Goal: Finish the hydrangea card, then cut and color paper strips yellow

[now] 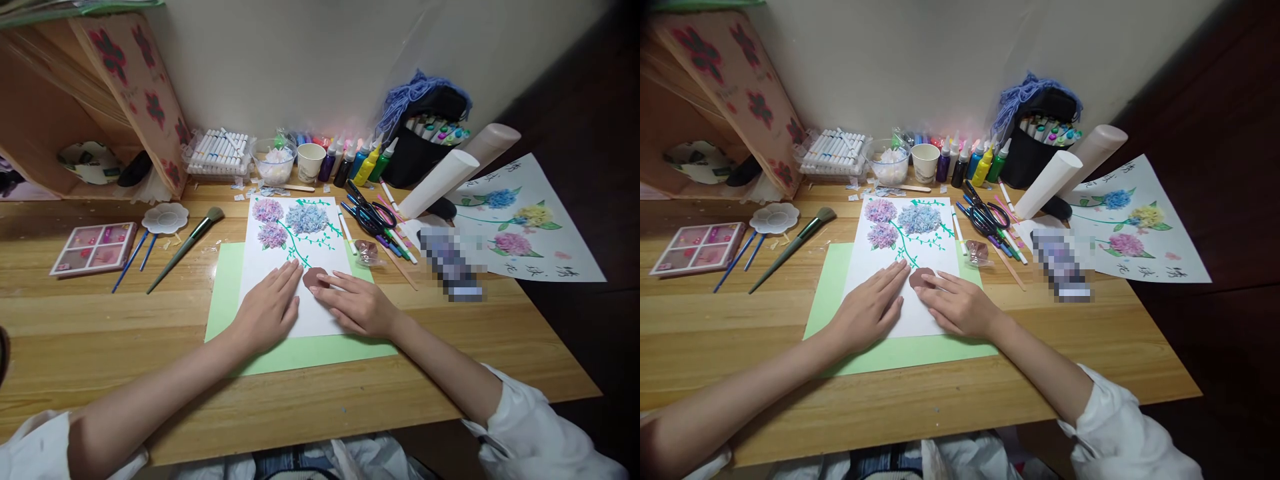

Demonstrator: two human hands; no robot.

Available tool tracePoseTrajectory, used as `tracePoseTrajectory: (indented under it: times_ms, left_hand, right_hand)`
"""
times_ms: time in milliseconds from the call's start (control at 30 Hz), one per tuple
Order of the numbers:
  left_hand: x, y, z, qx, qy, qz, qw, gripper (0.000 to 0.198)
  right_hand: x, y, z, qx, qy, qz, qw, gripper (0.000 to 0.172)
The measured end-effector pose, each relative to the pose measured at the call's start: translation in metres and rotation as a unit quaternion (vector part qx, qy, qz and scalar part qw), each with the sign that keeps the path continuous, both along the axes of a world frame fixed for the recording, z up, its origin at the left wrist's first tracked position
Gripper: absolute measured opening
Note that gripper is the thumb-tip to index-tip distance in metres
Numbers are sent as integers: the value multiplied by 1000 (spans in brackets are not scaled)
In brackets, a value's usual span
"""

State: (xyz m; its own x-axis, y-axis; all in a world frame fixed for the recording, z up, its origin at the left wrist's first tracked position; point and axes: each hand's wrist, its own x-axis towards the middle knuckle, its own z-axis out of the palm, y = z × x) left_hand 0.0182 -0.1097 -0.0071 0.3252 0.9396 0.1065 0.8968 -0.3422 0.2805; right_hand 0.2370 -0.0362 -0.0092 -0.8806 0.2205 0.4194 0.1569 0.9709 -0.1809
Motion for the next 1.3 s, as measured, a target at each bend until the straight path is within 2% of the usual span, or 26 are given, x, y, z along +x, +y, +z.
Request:
tracePoseTrajectory:
  times_ms: [167, 267, 500, 700, 933, 1000, 1100, 1200, 1300]
  left_hand:
    - [0, 0, 0, -1, -1, 2, 1000, 51]
    - [0, 0, -1, 2, -6, 2, 1000, 51]
    - [0, -1, 0, 2, -12, 2, 1000, 51]
    - [0, -1, -1, 3, -21, 4, 1000, 51]
    - [-1, -2, 0, 10, -18, -1, 1000, 50]
    - [-2, -2, 2, 26, -32, -15, 999, 50]
    - [-3, -3, 5, 50, -44, -71, 995, 47]
    - [-3, -4, 7, 54, -27, -118, 991, 44]
    - [-1, -4, 8, 52, -3, -130, 990, 43]
  right_hand:
    - [3, -1, 0, -9, 38, 3, 999, 41]
    - [2, -1, 0, -6, 23, 14, 1000, 40]
    - [-7, -8, 1, -8, 2, -39, 999, 38]
    - [-4, -7, 0, -68, 27, -40, 997, 37]
    - [-2, -5, -1, -92, 36, -36, 994, 34]
    - [1, -4, -1, -95, 80, -47, 991, 37]
    - [7, -2, -2, -86, 128, -63, 986, 37]
    - [8, -1, -3, -63, 115, -45, 990, 36]
    - [6, -2, -2, -24, 92, -20, 995, 36]
